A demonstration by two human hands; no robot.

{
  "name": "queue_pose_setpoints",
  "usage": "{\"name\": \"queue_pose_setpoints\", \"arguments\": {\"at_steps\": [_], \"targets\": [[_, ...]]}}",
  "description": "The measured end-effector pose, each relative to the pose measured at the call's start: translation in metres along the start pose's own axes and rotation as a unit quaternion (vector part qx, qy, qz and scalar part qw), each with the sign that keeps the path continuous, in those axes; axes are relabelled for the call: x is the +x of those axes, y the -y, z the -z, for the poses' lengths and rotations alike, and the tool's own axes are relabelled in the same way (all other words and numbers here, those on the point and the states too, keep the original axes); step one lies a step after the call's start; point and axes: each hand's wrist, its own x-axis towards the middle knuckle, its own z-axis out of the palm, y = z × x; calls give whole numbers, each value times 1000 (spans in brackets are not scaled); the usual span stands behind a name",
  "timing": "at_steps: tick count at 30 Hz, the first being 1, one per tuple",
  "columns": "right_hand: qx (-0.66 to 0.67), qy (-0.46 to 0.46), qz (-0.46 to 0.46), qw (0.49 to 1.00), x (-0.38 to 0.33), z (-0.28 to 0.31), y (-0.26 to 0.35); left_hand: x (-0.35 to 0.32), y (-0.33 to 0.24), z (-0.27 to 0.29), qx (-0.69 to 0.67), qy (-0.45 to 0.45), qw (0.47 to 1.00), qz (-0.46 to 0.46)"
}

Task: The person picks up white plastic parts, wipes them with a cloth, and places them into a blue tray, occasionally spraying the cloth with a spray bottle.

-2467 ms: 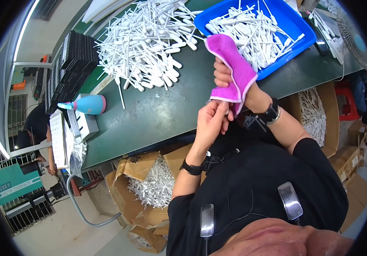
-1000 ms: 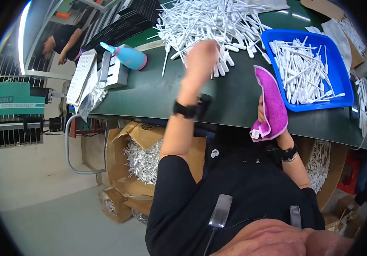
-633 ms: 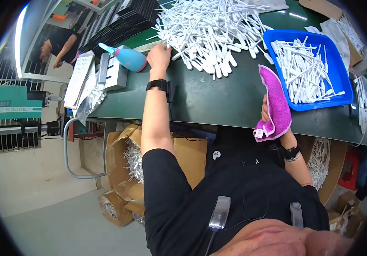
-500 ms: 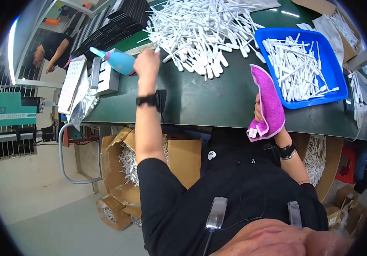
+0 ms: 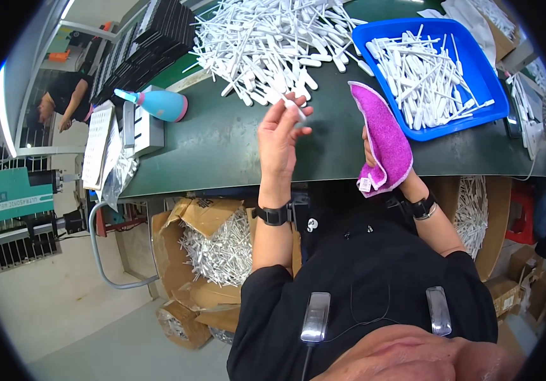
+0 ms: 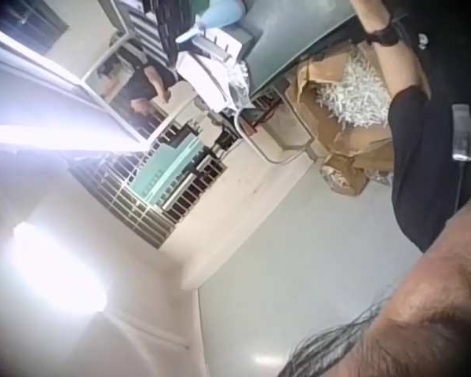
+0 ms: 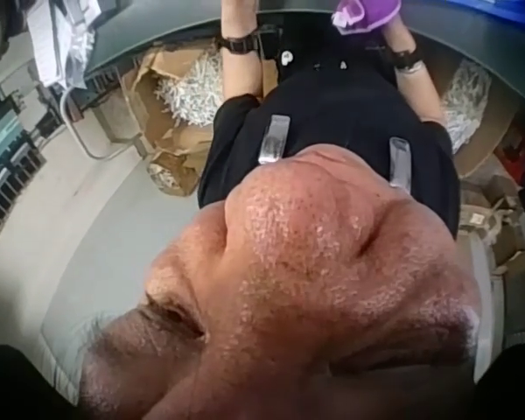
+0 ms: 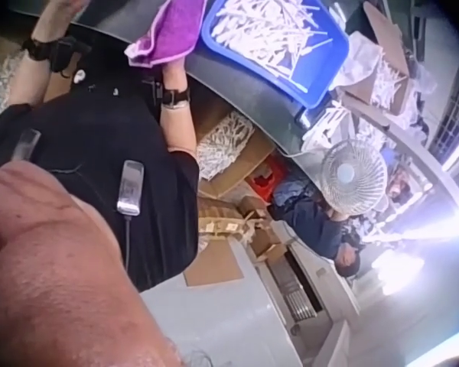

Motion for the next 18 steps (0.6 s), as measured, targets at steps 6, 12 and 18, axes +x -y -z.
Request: {"name": "queue_pose_setpoints", "arguments": {"at_steps": [6,12,18], "targets": [[-141,0,54,989,-3,1,-2,-9,10,-3,-43,7,996,77],[-46,61,26,997,2,1,2,-14,11,-1,-10,7,995,103],[-38,32,71,996,1,-18,10,-18,9,0,21,3,996,89]]}}
